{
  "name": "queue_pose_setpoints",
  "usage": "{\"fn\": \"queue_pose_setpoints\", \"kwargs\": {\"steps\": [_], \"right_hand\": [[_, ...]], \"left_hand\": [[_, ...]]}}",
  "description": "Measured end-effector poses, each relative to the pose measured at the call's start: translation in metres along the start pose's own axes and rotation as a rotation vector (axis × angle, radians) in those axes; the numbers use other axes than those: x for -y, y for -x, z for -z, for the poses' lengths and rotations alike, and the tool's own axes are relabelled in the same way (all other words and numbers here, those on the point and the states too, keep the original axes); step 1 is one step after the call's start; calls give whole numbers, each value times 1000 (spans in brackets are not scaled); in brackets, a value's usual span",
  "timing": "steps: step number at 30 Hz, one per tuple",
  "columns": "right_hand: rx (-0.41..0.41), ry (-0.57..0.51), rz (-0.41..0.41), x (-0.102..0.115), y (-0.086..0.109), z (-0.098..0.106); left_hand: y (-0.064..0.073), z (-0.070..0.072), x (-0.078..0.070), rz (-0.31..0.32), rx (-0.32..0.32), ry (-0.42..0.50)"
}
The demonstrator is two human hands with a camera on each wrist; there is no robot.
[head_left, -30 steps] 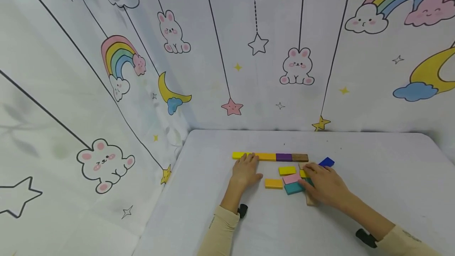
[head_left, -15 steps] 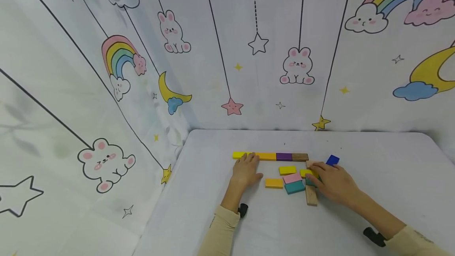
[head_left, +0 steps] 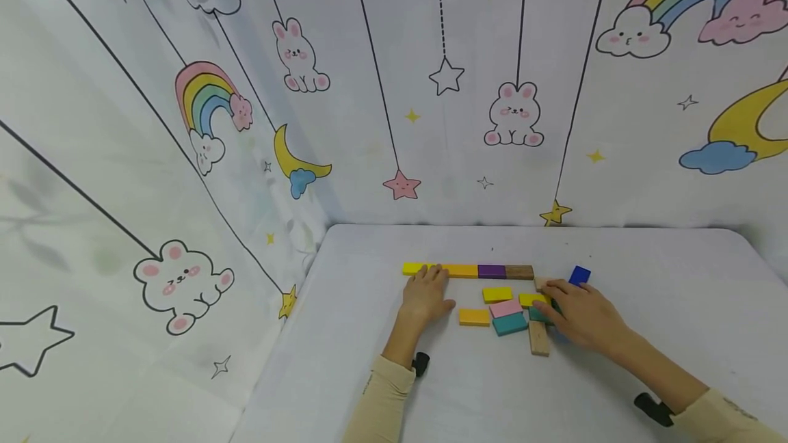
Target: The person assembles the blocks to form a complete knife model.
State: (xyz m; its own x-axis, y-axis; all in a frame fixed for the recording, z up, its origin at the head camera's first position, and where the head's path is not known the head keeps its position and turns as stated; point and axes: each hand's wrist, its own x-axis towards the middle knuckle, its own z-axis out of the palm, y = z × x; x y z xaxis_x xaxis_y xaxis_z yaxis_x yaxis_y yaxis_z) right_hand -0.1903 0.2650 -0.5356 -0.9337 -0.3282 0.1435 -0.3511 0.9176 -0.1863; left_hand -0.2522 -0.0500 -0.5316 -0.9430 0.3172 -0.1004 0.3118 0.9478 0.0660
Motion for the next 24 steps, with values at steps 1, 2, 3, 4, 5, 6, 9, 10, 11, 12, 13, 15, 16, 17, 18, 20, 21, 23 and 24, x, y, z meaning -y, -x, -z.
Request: {"fn": "queue_pose_setpoints", "kwargs": {"steps": [1,2,3,4,5,6,9,10,11,12,13,15,16,17,18,20,21,23,24], "right_hand": [[0,-1,0,0,0,1],[1,-4,0,-1,0,1],[1,-5,0,-1,0,2],[1,-5,1,-1,0,2],[0,-6,3,-2,0,2],[-1,-7,4,-3,0,2],[-10,-13,14,-4,0,1],[-14,-16,15,-5,0,0],[-18,-19,16,-5,0,0],[-22,-22,16,-6,0,-1],[-25,-25,16,-6,-1,-1],[-28,-30,15,-7,-1,-2],[-29,-31,11,-7,-2,-2],[-30,-31,10,-8,-3,-3],[-32,-34,10,-8,-3,-3],[-38,-38,15,-8,-5,-3],[-39,-37,16,-9,-5,-3],[-39,-37,18,-9,-7,-3],[-39,-38,20,-9,-8,-3]], "left_hand": [[0,0,0,0,-1,0],[0,0,0,0,-2,1],[-1,0,0,-1,-2,1],[-1,0,0,-1,1,-1],[0,0,0,-2,-1,3],[0,0,0,-1,-1,5],[1,1,0,2,3,4],[1,2,0,4,5,3],[2,3,-1,5,4,5],[2,3,-1,6,5,4],[3,4,-1,6,6,4],[4,6,-2,5,7,6],[4,6,-3,5,6,8],[4,6,-3,5,4,8],[4,6,-3,4,3,11],[4,6,-3,4,0,16],[4,6,-3,4,-1,20],[4,6,-3,3,-1,25],[5,6,-3,2,-1,30]]}}
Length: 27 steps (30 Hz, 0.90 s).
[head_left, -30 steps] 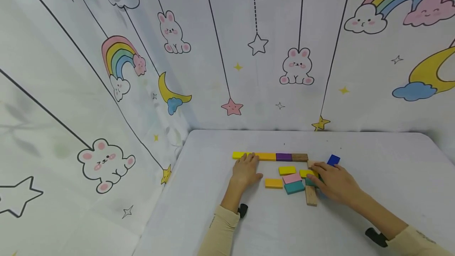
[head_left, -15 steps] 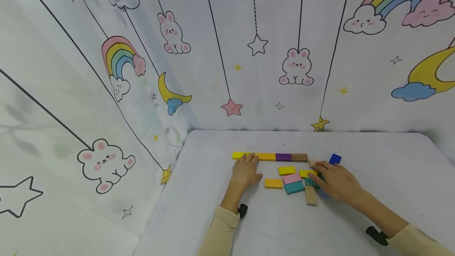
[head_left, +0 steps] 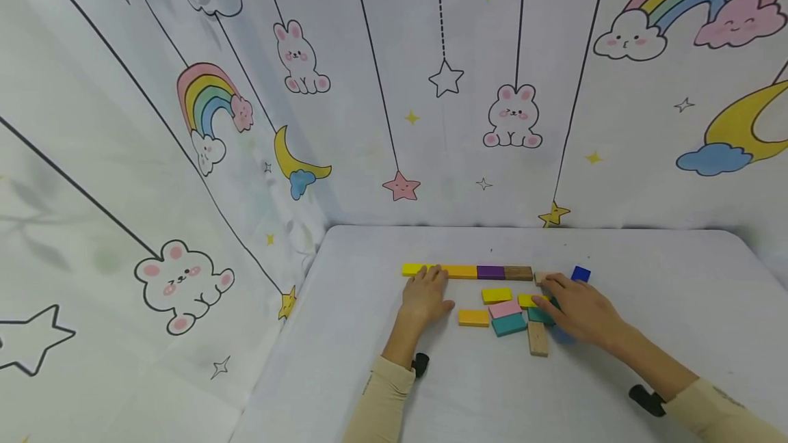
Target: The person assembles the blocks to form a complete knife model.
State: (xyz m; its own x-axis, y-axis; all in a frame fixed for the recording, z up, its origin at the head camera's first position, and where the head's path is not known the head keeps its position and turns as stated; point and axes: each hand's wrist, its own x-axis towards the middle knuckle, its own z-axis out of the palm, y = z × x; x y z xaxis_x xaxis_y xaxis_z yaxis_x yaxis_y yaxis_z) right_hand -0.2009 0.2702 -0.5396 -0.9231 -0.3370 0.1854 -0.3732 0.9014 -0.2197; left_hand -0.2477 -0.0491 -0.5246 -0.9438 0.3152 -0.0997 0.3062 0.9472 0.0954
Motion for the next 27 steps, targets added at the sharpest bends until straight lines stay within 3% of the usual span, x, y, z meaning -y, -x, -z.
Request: {"fn": "queue_pose_setpoints", "kwargs": {"steps": [27], "right_hand": [[26,6,-35,-5,-13,-7]], "left_hand": [[-3,-3,0,10,6,-21]]}}
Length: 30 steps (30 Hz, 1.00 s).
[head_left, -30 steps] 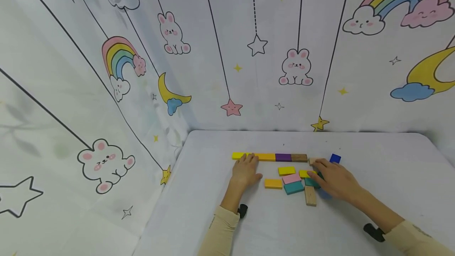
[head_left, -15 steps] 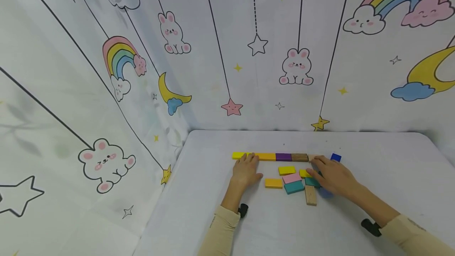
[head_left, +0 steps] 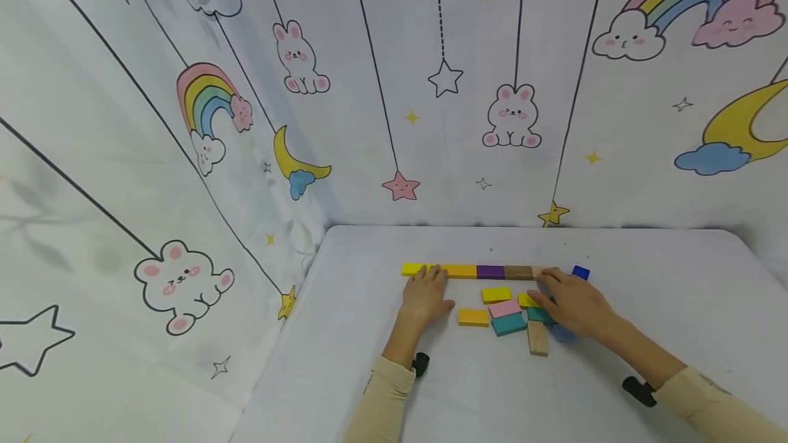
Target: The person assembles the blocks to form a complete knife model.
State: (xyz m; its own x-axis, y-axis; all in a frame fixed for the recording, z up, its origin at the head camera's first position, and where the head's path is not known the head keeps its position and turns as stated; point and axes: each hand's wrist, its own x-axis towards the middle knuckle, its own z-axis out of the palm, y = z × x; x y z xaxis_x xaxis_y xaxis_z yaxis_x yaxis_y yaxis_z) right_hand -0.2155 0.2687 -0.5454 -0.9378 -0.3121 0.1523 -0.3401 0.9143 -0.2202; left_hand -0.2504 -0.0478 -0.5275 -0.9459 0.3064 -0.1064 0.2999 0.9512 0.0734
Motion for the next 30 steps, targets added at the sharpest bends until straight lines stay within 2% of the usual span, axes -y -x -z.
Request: {"fn": "queue_pose_setpoints", "kwargs": {"steps": [6,13,19,22,26,30], "right_hand": [[0,-1,-16,1,0,-2],[-10,20,20,2,-3,4],[-8,37,14,4,-4,8],[-6,34,24,9,-3,8],[-9,1,78,22,-3,8],[23,-20,114,36,-4,9]], "left_hand": [[1,1,-1,-1,10,2],[2,2,0,-5,-5,-7],[0,0,0,-6,-2,3],[-3,-3,1,-5,15,-1],[-4,-5,2,-1,26,-3],[-3,-5,3,-4,13,3]]}}
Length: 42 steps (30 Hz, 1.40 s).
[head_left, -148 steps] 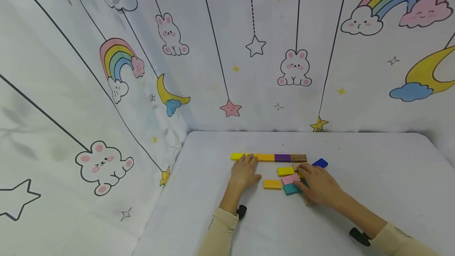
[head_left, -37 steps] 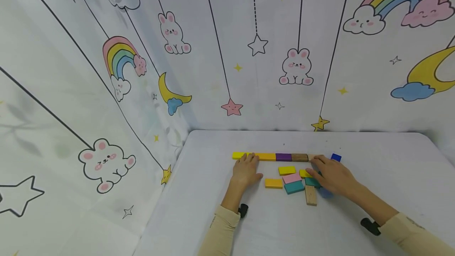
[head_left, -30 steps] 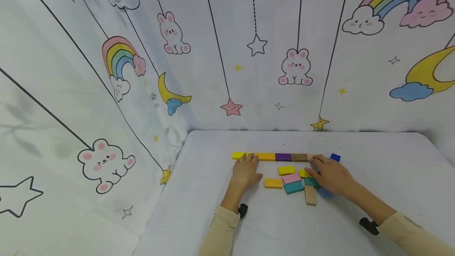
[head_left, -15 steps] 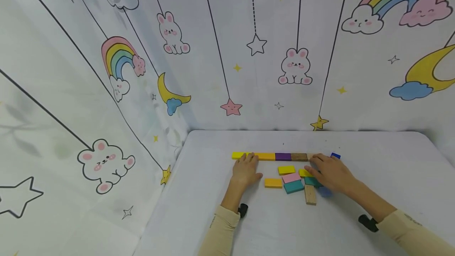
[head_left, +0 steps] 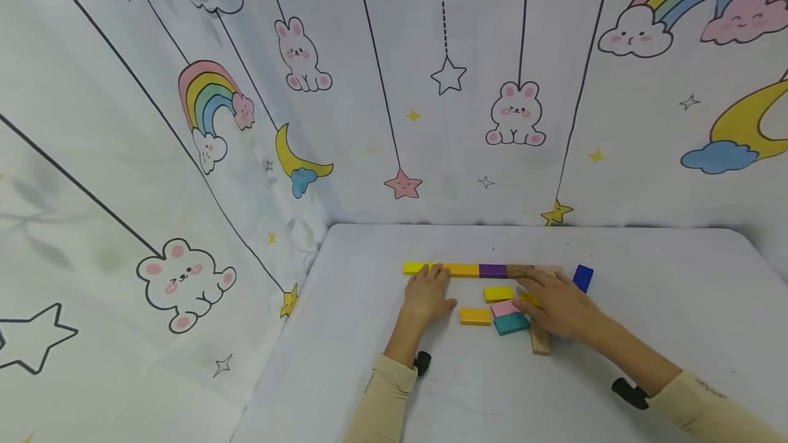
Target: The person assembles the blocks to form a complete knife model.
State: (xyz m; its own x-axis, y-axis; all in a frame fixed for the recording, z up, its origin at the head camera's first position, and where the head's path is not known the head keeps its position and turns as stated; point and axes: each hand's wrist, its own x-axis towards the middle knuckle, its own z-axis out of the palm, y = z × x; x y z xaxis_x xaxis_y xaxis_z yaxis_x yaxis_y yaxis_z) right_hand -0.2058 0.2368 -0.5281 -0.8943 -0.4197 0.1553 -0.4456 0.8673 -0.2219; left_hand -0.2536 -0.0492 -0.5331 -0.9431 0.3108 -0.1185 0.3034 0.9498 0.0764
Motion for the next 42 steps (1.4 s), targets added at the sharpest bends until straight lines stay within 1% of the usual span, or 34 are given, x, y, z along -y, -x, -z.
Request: {"fn": "queue_pose_setpoints", "kwargs": {"steps": [3,6,10,13,17,25,33,40,42], "right_hand": [[34,-2,14,9,0,2],[57,-2,48,15,0,3],[78,7,79,18,-1,-2],[96,35,76,21,-1,-5],[116,59,77,28,0,-4],[102,35,80,31,-1,-8],[86,19,87,37,-6,-14],[62,31,109,39,-11,-19],[64,40,101,39,-12,-20]], "left_hand": [[0,1,-1,-6,-9,0],[1,2,-2,-7,-6,-5],[3,4,-3,-6,-2,-1],[2,4,-5,-7,-2,-2],[0,2,-5,-10,-2,-10],[0,2,-5,-5,-5,-11],[1,3,-4,-5,-6,-5],[2,2,-2,7,-1,0],[2,3,-2,8,-1,-2]]}}
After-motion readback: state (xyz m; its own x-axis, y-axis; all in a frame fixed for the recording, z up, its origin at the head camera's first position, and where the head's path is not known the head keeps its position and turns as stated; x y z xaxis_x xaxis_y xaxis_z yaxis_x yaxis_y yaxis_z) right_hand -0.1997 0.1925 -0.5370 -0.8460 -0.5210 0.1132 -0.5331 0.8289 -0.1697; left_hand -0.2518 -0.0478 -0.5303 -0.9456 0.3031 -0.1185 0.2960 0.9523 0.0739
